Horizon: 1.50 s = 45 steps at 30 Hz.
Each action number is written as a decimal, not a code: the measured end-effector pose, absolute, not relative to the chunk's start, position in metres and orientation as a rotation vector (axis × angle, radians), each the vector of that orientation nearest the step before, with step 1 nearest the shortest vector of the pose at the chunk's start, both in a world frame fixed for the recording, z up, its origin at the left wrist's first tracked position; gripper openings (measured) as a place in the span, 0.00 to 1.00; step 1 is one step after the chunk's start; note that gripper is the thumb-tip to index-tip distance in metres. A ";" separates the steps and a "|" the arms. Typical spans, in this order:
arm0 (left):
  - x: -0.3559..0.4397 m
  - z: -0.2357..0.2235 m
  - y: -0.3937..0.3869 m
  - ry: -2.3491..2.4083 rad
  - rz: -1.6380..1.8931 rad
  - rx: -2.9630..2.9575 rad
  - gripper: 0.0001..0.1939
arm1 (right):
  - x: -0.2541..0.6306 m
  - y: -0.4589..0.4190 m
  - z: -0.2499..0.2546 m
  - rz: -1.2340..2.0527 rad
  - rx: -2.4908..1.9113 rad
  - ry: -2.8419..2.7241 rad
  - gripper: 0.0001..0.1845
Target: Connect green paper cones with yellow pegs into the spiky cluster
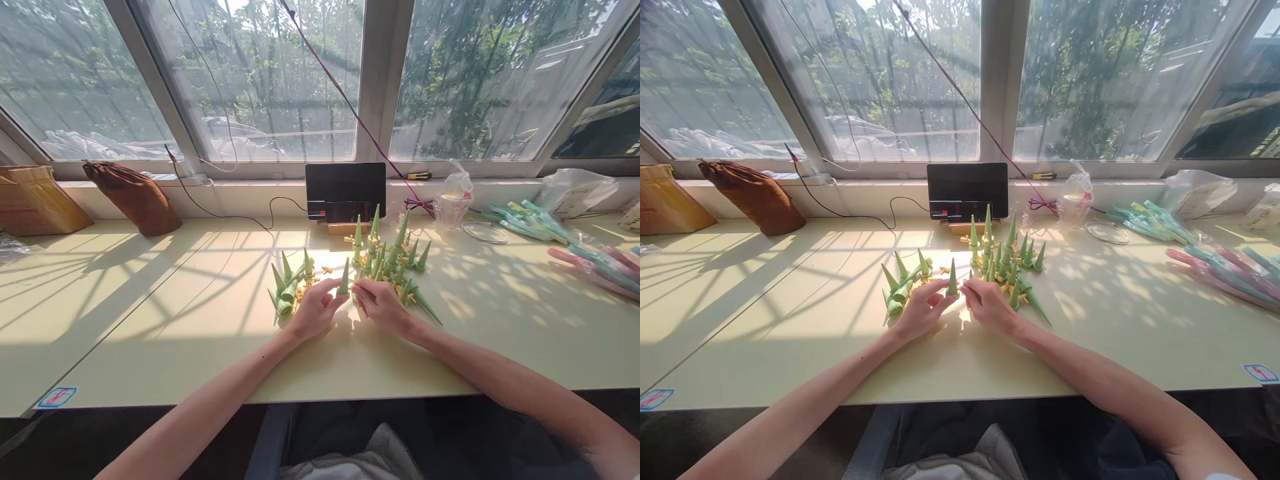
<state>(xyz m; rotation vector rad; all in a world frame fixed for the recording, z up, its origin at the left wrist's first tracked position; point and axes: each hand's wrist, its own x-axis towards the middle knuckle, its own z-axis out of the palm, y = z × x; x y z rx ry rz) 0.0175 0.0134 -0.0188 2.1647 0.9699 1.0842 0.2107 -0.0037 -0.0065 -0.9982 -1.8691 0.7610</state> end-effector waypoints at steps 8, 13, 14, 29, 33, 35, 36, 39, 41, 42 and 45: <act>0.018 -0.016 0.013 0.953 1.121 2.214 0.15 | 0.208 -0.008 0.000 1.279 -0.946 -1.589 0.20; 0.018 -0.014 0.013 0.882 1.183 2.261 0.14 | 0.210 -0.005 0.003 1.664 -0.882 -1.356 0.19; 0.018 -0.014 0.013 0.875 1.195 2.266 0.14 | 0.211 -0.004 0.004 1.702 -0.882 -1.324 0.19; 0.020 -0.011 0.009 0.927 1.013 2.042 0.18 | 0.215 0.001 -0.008 0.538 -0.917 -2.017 0.21; 0.021 -0.012 0.011 0.886 1.027 1.983 0.19 | 0.217 0.006 -0.011 0.398 -0.875 -2.078 0.19; 0.020 -0.014 0.012 0.915 1.026 1.980 0.20 | 0.216 0.006 -0.011 0.423 -0.893 -2.045 0.19; 0.020 -0.014 0.013 0.935 1.022 1.987 0.21 | 0.216 0.005 -0.010 0.456 -0.908 -2.020 0.19; 0.019 -0.015 0.013 1.003 1.025 2.057 0.21 | 0.213 0.000 -0.006 0.684 -0.958 -1.908 0.20; 0.019 -0.015 0.014 1.027 1.063 2.123 0.21 | 0.211 -0.004 -0.002 0.944 -0.966 -1.790 0.20; 0.020 -0.015 0.014 1.023 1.089 2.152 0.20 | 0.211 -0.005 -0.001 1.083 -0.956 -1.721 0.20; 0.020 -0.013 0.014 0.945 1.155 2.203 0.18 | 0.210 -0.005 0.003 1.426 -0.904 -1.515 0.19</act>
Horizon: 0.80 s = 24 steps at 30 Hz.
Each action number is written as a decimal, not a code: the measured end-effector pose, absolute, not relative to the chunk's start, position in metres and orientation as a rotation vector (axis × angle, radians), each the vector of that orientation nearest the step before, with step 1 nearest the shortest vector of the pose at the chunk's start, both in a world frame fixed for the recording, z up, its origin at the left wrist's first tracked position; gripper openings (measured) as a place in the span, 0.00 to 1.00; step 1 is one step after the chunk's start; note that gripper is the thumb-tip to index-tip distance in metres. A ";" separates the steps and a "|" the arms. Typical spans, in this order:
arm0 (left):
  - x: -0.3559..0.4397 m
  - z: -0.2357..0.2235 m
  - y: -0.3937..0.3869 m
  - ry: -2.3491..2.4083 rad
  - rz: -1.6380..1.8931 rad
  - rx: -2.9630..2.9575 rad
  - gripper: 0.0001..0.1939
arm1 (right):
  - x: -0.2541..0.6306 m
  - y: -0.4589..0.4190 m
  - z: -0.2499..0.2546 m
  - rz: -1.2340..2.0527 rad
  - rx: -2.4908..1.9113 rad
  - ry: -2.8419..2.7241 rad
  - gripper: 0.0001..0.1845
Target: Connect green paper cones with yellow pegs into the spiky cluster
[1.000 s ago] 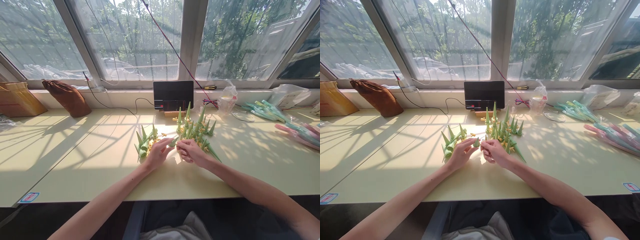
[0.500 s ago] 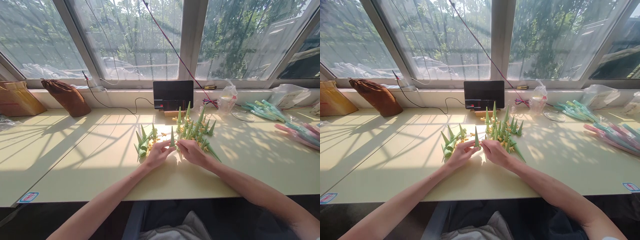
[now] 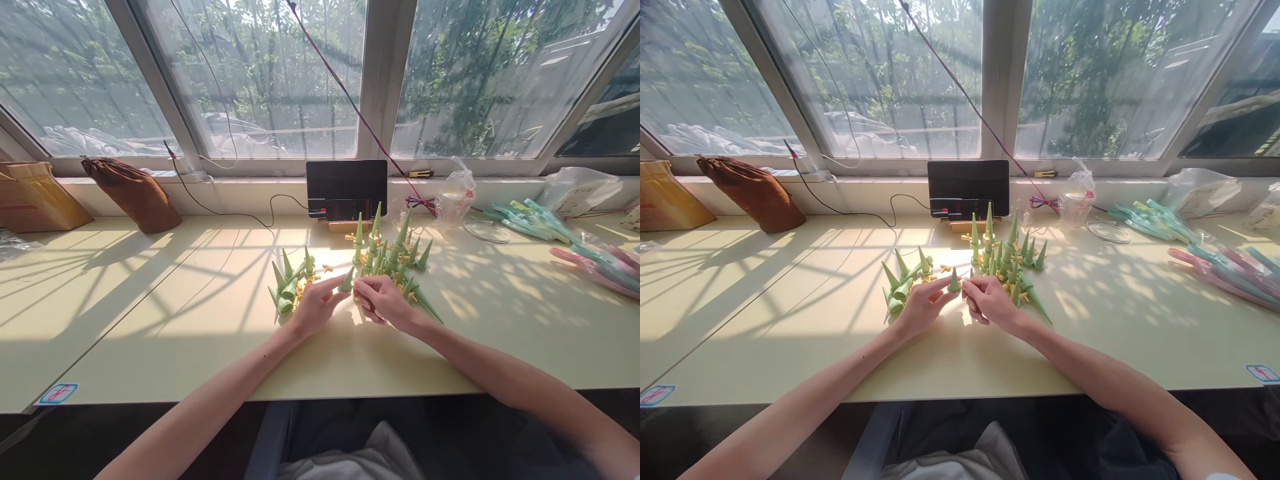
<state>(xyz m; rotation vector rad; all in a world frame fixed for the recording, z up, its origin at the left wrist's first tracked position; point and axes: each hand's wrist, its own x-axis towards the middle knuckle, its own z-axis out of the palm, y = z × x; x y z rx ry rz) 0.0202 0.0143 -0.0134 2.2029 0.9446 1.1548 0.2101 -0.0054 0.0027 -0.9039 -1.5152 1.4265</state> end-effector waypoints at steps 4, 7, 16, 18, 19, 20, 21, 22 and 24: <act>0.021 -0.011 0.013 0.876 1.204 2.242 0.17 | 0.211 -0.003 0.005 1.641 -0.878 -1.353 0.18; 0.021 -0.011 0.012 0.935 1.181 2.248 0.17 | 0.211 -0.003 0.003 1.625 -0.891 -1.359 0.19; 0.023 -0.006 0.008 0.922 1.014 1.986 0.18 | 0.215 0.001 -0.005 0.583 -0.916 -1.979 0.20; 0.024 -0.002 0.007 0.874 0.999 1.903 0.18 | 0.217 0.005 -0.006 0.391 -0.840 -2.108 0.18; 0.024 -0.001 0.007 0.863 0.997 1.877 0.19 | 0.218 0.006 -0.006 0.346 -0.826 -2.136 0.18; 0.025 0.000 0.007 0.857 1.001 1.863 0.19 | 0.218 0.007 -0.007 0.321 -0.821 -2.147 0.17; 0.025 0.000 0.007 0.855 1.010 1.861 0.19 | 0.218 0.008 -0.007 0.313 -0.826 -2.144 0.17; 0.025 -0.001 0.008 0.853 1.020 1.869 0.19 | 0.218 0.007 -0.007 0.319 -0.836 -2.130 0.18; 0.024 -0.004 0.009 0.857 1.039 1.905 0.20 | 0.217 0.005 -0.007 0.363 -0.867 -2.085 0.19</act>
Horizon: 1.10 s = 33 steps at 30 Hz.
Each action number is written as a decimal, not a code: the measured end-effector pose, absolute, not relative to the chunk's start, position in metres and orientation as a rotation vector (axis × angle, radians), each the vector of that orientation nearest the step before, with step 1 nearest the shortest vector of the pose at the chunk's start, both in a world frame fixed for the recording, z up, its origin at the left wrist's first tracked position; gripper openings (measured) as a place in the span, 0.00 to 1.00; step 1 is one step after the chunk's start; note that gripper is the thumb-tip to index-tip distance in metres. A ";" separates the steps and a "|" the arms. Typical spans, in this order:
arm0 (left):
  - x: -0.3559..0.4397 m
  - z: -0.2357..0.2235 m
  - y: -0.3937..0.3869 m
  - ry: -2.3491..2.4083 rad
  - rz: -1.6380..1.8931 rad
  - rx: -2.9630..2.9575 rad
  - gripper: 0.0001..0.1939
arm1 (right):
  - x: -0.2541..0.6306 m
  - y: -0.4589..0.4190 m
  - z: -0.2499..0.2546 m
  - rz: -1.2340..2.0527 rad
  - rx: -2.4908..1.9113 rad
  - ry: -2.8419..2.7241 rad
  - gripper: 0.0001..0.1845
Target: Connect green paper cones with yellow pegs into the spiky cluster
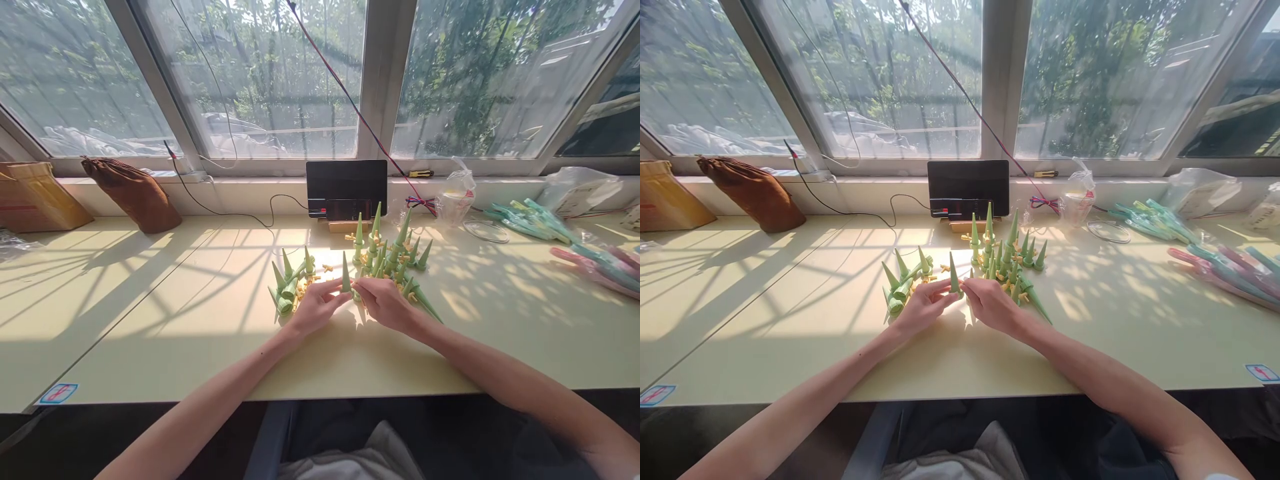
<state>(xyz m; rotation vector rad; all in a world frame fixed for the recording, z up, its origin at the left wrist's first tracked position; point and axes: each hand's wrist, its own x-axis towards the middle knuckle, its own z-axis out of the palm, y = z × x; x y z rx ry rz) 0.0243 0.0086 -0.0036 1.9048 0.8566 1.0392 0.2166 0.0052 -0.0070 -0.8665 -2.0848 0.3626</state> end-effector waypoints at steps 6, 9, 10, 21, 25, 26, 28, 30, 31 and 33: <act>0.021 -0.011 0.011 0.976 1.058 2.090 0.20 | 0.210 -0.006 0.002 0.952 -1.006 -1.781 0.21; 0.021 -0.009 0.010 0.961 1.136 2.206 0.17 | 0.209 -0.007 0.006 1.399 -0.960 -1.534 0.20; 0.021 -0.008 0.009 0.939 1.162 2.230 0.17 | 0.209 -0.007 0.007 1.503 -0.945 -1.461 0.20; 0.022 -0.012 0.008 1.052 1.125 2.252 0.18 | 0.211 -0.005 0.007 1.630 -0.940 -1.354 0.21; 0.020 -0.012 0.008 1.069 1.068 2.190 0.19 | 0.210 -0.006 0.003 1.400 -0.975 -1.545 0.21; 0.020 -0.011 0.008 1.052 1.056 2.167 0.19 | 0.211 -0.006 0.002 1.275 -0.987 -1.625 0.22; 0.020 -0.009 0.009 0.984 1.032 2.098 0.19 | 0.213 -0.004 0.001 0.945 -0.986 -1.811 0.22; 0.021 -0.006 0.009 0.889 1.019 2.007 0.18 | 0.215 0.000 0.001 0.629 -0.938 -1.986 0.22; 0.022 -0.004 0.009 0.846 1.019 1.961 0.18 | 0.216 0.001 0.001 0.543 -0.910 -2.053 0.21; 0.024 -0.002 0.009 0.796 1.030 1.892 0.17 | 0.218 0.003 0.000 0.466 -0.886 -2.134 0.19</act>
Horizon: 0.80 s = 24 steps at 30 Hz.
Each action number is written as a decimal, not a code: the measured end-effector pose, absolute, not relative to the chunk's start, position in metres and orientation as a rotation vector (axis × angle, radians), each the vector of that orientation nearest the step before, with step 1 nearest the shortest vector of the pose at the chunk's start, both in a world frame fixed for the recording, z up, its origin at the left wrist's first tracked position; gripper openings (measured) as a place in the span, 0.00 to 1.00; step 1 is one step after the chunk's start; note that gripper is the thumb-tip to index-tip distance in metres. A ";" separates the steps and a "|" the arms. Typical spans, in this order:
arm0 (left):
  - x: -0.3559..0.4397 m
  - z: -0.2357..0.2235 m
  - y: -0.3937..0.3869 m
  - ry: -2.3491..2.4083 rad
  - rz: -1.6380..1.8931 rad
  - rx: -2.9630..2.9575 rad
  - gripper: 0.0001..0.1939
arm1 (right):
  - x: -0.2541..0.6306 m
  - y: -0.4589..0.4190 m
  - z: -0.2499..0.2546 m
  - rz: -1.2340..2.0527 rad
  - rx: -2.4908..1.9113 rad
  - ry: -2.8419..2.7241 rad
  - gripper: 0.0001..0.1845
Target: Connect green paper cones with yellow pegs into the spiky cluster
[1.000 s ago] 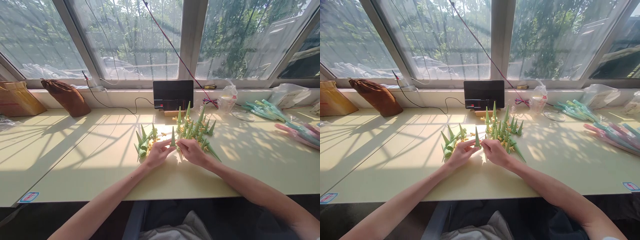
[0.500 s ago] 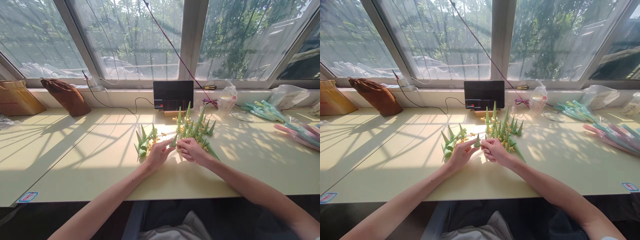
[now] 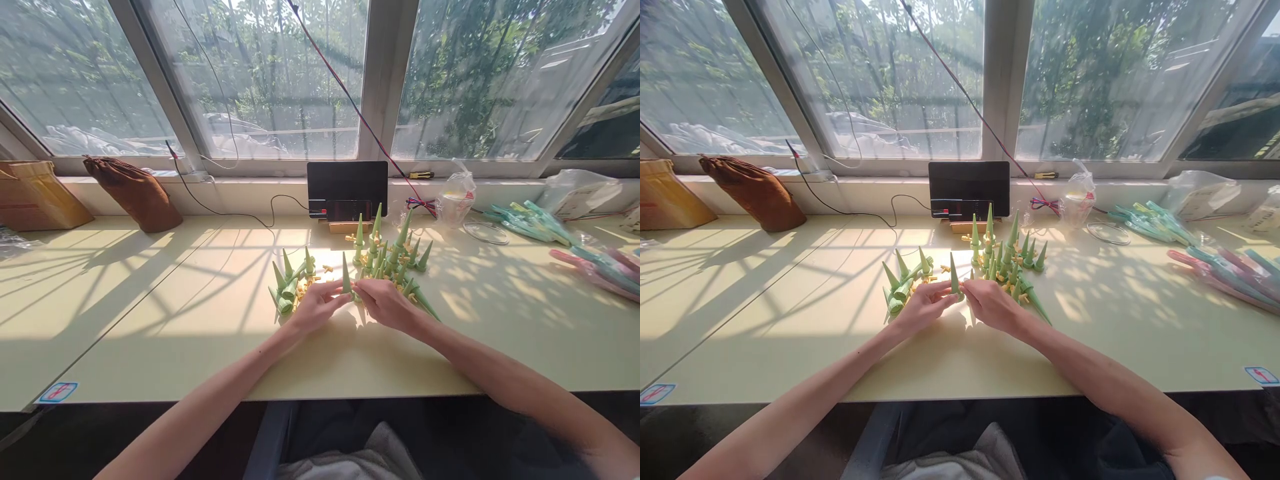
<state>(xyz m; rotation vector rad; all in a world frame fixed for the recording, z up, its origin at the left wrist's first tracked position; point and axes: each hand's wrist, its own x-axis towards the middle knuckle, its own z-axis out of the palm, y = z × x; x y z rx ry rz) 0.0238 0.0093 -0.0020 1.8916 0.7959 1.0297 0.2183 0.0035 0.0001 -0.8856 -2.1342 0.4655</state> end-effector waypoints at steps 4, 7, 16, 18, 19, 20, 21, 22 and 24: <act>0.024 -0.002 0.010 0.802 1.041 1.857 0.16 | 0.219 0.004 -0.003 0.420 -0.926 -2.150 0.19; 0.023 -0.004 0.010 0.828 1.015 1.914 0.17 | 0.217 0.002 -0.006 0.449 -0.953 -2.105 0.19; 0.019 -0.013 0.011 0.985 1.122 2.251 0.18 | 0.209 -0.008 0.007 1.372 -0.992 -1.567 0.22; 0.019 -0.012 0.011 0.901 1.183 2.311 0.17 | 0.209 -0.008 0.010 1.602 -0.965 -1.406 0.21; 0.020 -0.011 0.010 0.856 1.200 2.328 0.16 | 0.210 -0.007 0.012 1.681 -0.958 -1.341 0.21; 0.020 -0.009 0.010 0.822 1.215 2.337 0.16 | 0.210 -0.007 0.013 1.740 -0.954 -1.289 0.21; 0.020 -0.008 0.009 0.801 1.223 2.341 0.15 | 0.210 -0.006 0.013 1.779 -0.952 -1.252 0.21; 0.021 -0.007 0.008 0.792 1.229 2.343 0.15 | 0.210 -0.006 0.014 1.800 -0.950 -1.231 0.20; 0.021 -0.006 0.007 0.806 1.225 2.345 0.15 | 0.210 -0.005 0.014 1.798 -0.947 -1.227 0.20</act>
